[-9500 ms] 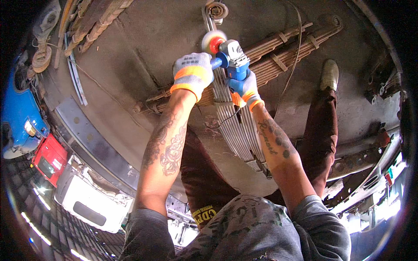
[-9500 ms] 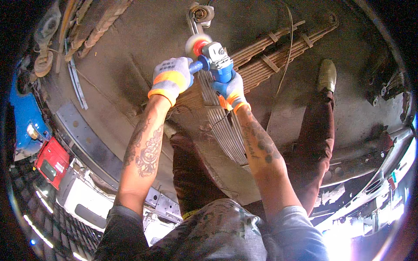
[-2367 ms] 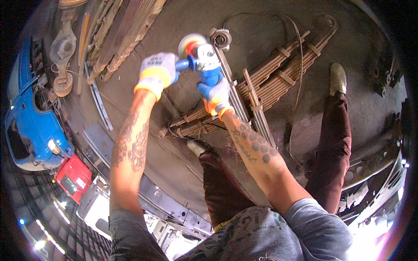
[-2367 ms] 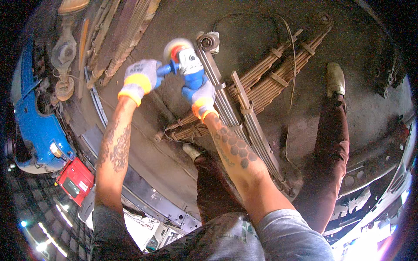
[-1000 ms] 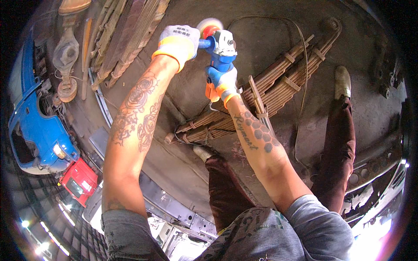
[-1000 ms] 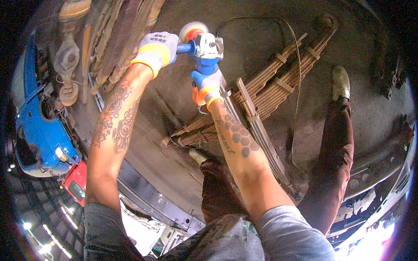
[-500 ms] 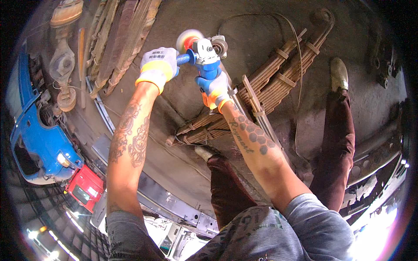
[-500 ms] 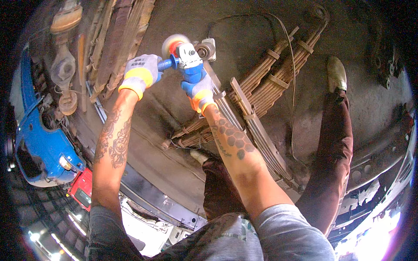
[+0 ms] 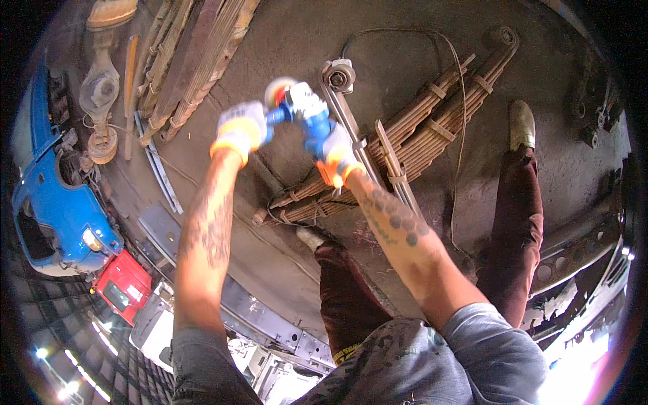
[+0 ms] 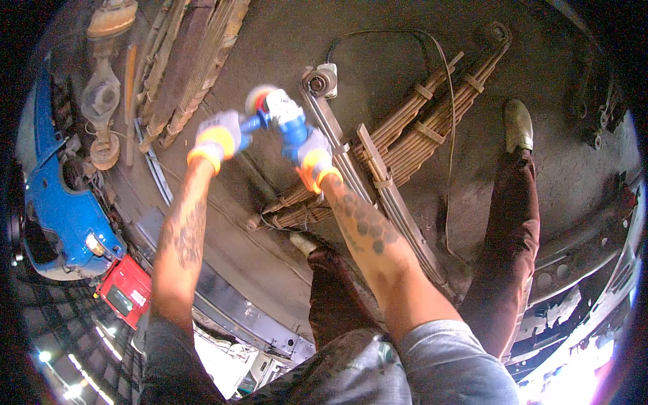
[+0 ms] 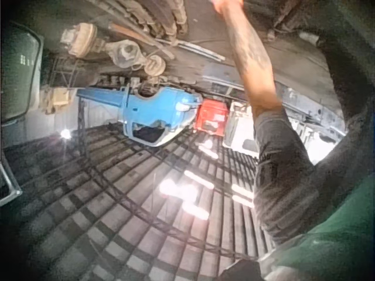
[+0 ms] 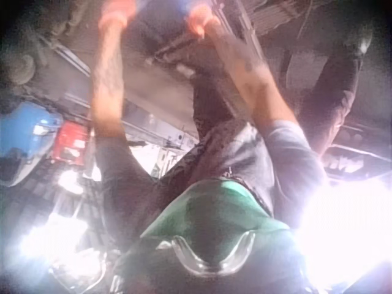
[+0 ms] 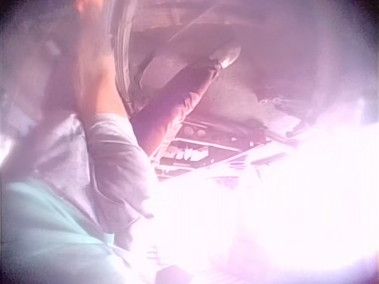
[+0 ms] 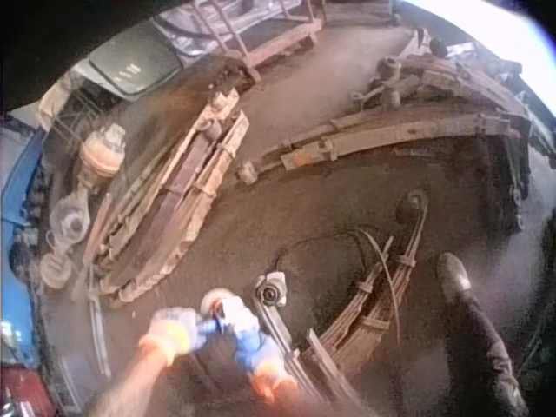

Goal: The person uses an angle grinder to smooth and deburr a bundle of metal rods. They reposition the rods and the grinder multiple times to access different sections of the bundle.

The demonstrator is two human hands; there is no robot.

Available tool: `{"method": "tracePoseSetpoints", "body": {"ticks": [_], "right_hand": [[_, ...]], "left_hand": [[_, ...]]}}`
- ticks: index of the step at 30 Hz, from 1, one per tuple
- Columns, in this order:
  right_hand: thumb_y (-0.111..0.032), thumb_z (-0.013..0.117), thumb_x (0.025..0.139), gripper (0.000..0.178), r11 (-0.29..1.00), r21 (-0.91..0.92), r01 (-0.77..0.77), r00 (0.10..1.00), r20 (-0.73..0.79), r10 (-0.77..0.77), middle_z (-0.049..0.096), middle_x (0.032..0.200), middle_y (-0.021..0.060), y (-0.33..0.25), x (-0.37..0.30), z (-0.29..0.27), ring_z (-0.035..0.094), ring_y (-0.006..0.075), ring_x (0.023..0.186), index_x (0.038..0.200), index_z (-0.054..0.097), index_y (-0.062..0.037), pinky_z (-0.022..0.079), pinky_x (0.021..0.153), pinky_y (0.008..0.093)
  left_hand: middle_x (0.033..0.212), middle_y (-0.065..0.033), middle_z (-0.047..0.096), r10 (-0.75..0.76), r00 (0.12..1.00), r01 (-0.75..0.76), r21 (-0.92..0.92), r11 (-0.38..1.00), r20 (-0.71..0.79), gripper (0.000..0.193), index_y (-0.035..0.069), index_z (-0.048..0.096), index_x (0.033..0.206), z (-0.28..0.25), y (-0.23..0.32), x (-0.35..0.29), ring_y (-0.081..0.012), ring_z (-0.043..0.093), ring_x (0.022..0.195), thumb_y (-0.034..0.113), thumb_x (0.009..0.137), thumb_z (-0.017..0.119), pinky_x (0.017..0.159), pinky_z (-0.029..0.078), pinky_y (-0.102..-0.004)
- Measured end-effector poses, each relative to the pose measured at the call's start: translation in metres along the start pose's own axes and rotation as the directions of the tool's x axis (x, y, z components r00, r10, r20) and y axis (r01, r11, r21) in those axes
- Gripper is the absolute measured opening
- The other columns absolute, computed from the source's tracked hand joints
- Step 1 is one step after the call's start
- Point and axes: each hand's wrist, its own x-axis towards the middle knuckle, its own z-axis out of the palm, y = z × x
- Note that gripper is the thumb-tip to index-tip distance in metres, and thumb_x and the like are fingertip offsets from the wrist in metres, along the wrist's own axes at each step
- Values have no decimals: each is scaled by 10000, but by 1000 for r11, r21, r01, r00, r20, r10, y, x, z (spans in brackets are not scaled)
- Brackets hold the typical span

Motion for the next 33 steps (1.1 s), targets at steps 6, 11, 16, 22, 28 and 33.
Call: {"method": "tracePoseSetpoints", "body": {"ticks": [6,11,16,22,28,33], "right_hand": [[-277,881,622,558,993,-72,-93,987,128,101,783,1019,122,50,-104,9,761,279,929,1129,720,-107,585,889,412],[-272,878,659,635,991,-126,-53,980,182,76,784,1058,120,58,-169,-16,759,245,984,1237,701,-78,585,924,389],[-243,864,720,562,952,-257,164,960,265,-94,784,1054,91,87,-191,-9,749,210,948,1227,694,-70,592,900,365],[-200,902,733,411,793,-457,404,901,349,-258,787,964,46,31,-170,-23,738,161,828,1084,731,-72,609,799,360],[-189,937,752,414,971,-94,219,954,231,-193,751,979,48,25,-156,-23,709,164,808,1067,734,-15,593,757,333],[-167,916,763,415,902,-363,233,959,238,-152,743,987,68,-5,-201,-5,714,183,830,1093,722,-7,597,781,345]], "left_hand": [[1002,-140,778,-50,991,56,-47,997,124,281,189,776,1054,42,11,-112,-372,736,990,375,844,790,889,569,-505],[981,-143,774,-70,990,93,-204,975,120,278,172,738,1033,86,13,-178,-391,730,974,376,851,788,853,565,-535],[1085,-247,740,-173,984,119,-614,780,-29,520,129,703,1289,155,0,-260,-454,708,1003,407,862,808,856,572,-513],[1101,-57,715,-627,470,-230,-772,592,-621,238,23,721,1221,181,-30,-319,-124,657,969,105,1000,691,876,532,-277],[1189,-78,722,-620,753,-281,-960,1,-221,285,6,667,1282,265,10,-382,-136,687,998,80,1007,674,919,535,-291],[1300,-110,675,-236,892,-313,-904,292,-385,697,114,451,1577,315,11,-395,-175,691,1046,77,945,743,934,547,-327]]}}
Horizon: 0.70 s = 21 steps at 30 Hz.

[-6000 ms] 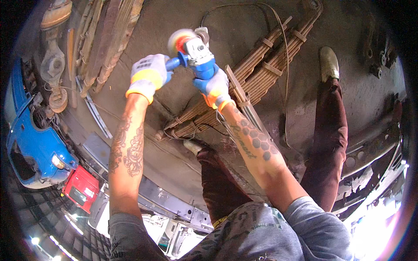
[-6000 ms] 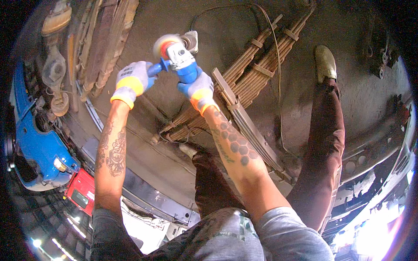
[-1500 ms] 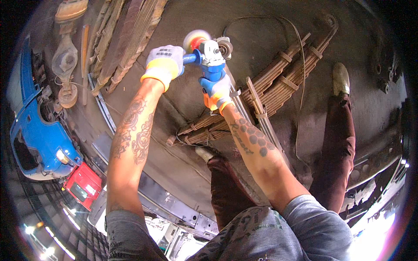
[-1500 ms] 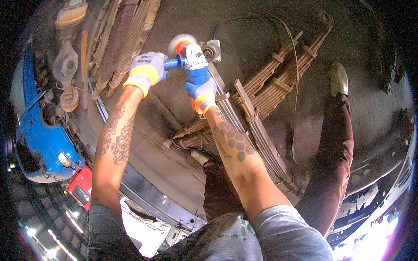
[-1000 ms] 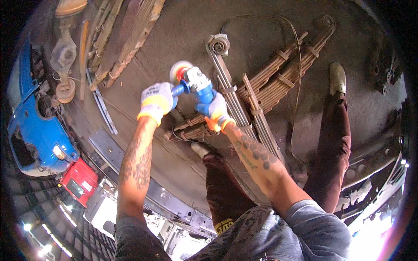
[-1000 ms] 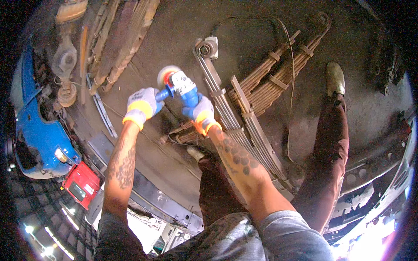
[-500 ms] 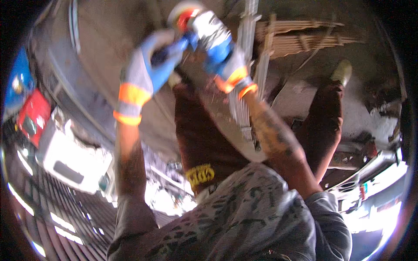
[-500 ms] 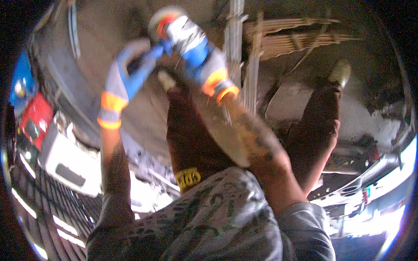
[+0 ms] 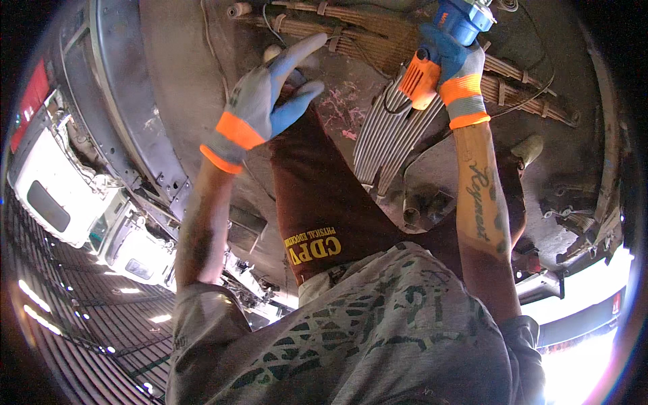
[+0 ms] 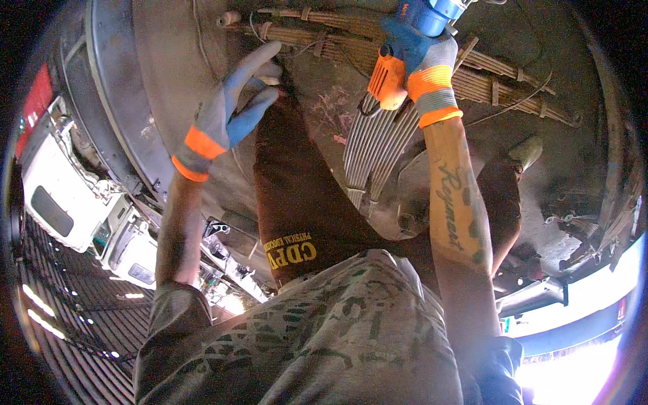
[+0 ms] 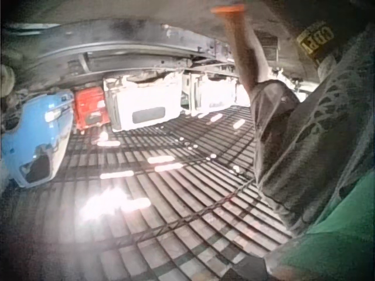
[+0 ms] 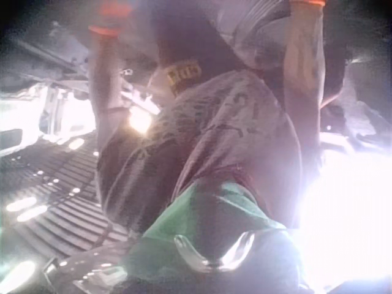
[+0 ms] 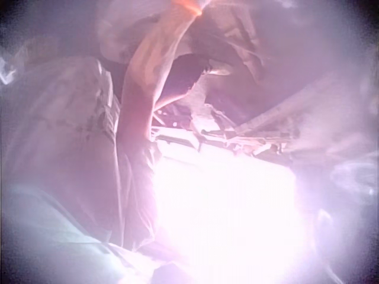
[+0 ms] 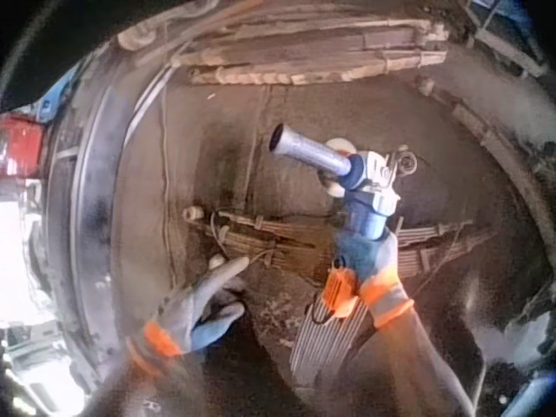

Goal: The person uses an angle grinder to smooth and deburr a bundle of metal rods. They reposition the rods and the grinder multiple times to access different sections of the bundle.

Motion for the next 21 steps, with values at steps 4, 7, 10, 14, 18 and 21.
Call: {"method": "tracePoseSetpoints", "body": {"ticks": [4,7,10,14,18,21], "right_hand": [[-142,844,827,268,945,313,-88,992,118,53,739,985,78,13,-13,24,732,233,847,1043,737,-24,614,790,379],[-139,812,853,239,838,479,-261,959,230,167,748,993,90,32,-15,39,737,250,859,1048,743,-20,620,799,396],[-214,779,894,269,785,474,-398,906,339,255,757,995,90,40,-14,43,738,260,871,1089,750,-31,624,820,426],[-257,754,924,297,816,438,-377,908,350,231,760,1051,82,14,-46,69,725,252,933,1141,752,-55,609,878,409],[-213,778,892,266,838,422,-345,925,303,229,740,1018,73,-13,-71,71,716,238,923,1101,726,-57,598,864,390],[-180,798,868,245,818,433,-378,923,240,300,728,959,63,-30,-97,88,718,224,876,1059,710,-56,600,823,378]], "left_hand": [[1429,-148,626,131,968,-182,237,954,216,909,272,348,1656,6,12,18,-323,693,1131,218,883,822,999,546,-431],[1347,-145,655,110,919,-304,504,808,379,937,458,309,1641,25,18,26,-347,707,1063,468,847,807,916,572,-488],[1315,-105,675,240,924,-370,531,763,299,907,541,331,1603,32,15,30,-359,726,991,507,826,797,849,592,-524],[1055,-120,714,282,910,-406,517,753,304,823,566,306,1593,22,3,20,-335,750,887,301,929,712,740,623,-479],[1064,-100,708,393,878,-477,439,761,274,539,413,605,1423,12,5,9,-342,737,942,304,905,706,788,604,-482],[1041,-92,696,384,877,-466,312,828,288,539,421,621,1411,-3,2,-14,-345,722,934,375,882,717,807,585,-517]]}}
